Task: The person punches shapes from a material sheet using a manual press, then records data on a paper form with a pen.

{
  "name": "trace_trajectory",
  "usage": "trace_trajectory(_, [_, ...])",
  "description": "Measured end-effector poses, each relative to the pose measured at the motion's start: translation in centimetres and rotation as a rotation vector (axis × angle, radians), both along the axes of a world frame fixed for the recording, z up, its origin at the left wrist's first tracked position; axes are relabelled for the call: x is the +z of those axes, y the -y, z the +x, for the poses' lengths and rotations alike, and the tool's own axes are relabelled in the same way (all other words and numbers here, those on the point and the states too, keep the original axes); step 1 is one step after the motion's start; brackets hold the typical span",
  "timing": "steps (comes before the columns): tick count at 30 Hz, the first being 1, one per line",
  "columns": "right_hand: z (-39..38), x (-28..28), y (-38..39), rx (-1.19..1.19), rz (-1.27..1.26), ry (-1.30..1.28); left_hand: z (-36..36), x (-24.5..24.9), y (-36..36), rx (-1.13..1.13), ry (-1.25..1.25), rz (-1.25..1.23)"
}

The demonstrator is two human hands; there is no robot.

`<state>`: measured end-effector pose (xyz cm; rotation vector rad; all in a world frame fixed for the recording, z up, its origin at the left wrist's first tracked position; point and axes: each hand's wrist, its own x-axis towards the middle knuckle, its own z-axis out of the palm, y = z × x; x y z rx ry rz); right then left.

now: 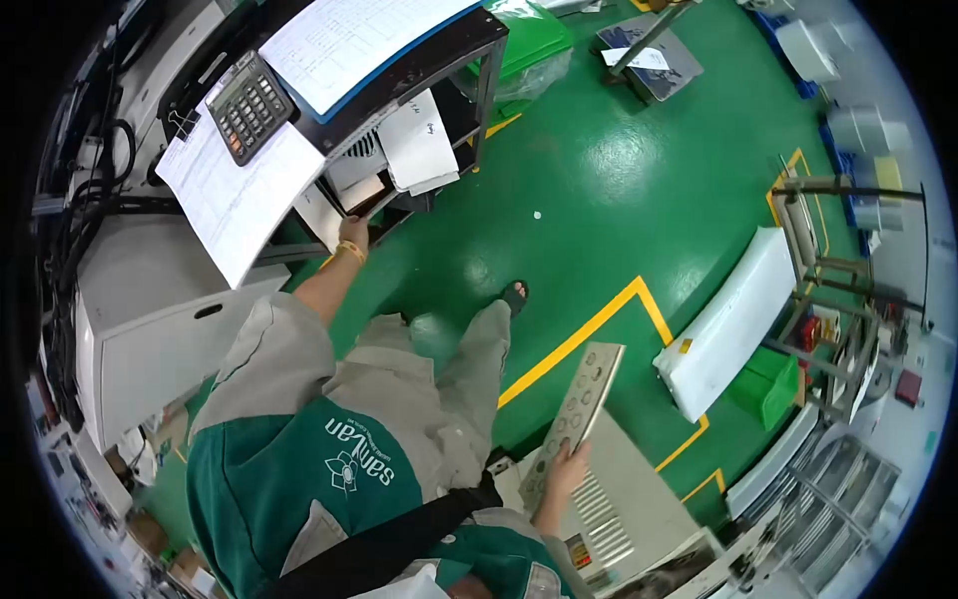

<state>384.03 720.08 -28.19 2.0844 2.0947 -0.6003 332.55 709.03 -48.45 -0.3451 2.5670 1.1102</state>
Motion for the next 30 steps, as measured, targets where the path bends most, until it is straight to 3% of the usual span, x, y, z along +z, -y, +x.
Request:
trace_trajectory(1, [0.5,-2.1,-2.5,0.078,-0.034,-0.036,-0.1,-5.9,0.5,0.215,-0.154,0.027])
trace_trajectory(2, [0.8,-4.2,-4.0,0.13,-0.08,-0.074,-0.2,-7.6,1.5,0.161,-0.134,-0.106])
trace_trajectory(4, [1.3,-7.3,-5.8,0.193,-0.161,-0.024,1.0,-8.4,1.8,0.16,-0.094,-0.135])
trace_trajectory(5, [1.1,-8.0,-7.6,0.244,-0.184,-0.008,2.3,-8.3,0.2,0.328,-0.195,-0.123])
trace_trajectory(6, [0.9,-8.7,-9.2,0.263,-0.236,0.025,2.2,-9.4,0.0,0.256,-0.174,-0.183])
trace_trajectory(8, [-1.7,-8.7,-11.7,0.289,-0.323,0.079,2.6,-6.6,-3.5,0.224,-0.209,-0.041])
trace_trajectory(11, [-1.7,-11.1,-12.2,0.331,-0.355,0.093,-0.9,-7.6,-7.6,0.135,-0.185,-0.121])
trace_trajectory(17, [-2.6,-11.4,-12.7,0.354,-0.469,0.125,-4.5,-4.2,-15.9,0.292,0.098,-0.36])
trace_trajectory(19, [-2.5,-11.8,-12.6,0.358,-0.498,0.126,-5.6,-6.7,-14.1,0.298,0.011,-0.287])
trace_trajectory(22, [-1.5,-13.6,-12.0,0.412,-0.451,0.027,-5.0,-6.6,-11.2,0.398,-0.351,-0.343])
trace_trajectory(25, [-3.2,-13.1,-11.9,0.412,-0.49,0.149,-6.0,-8.3,-4.2,0.5,-0.521,-0.679])
trace_trajectory(26, [-3.1,-13.4,-11.7,0.409,-0.492,0.13,-6.1,-7.1,-3.1,0.56,-0.372,-0.718])
trace_trajectory(28, [-2.9,-14.1,-11.4,0.397,-0.493,0.091,-6.7,-7.1,-0.4,0.523,-0.569,-0.821])
trace_trajectory(30, [-3.2,-14.3,-11.0,0.413,-0.469,0.053,-8.3,-7.1,-0.4,0.241,-0.706,-0.57])
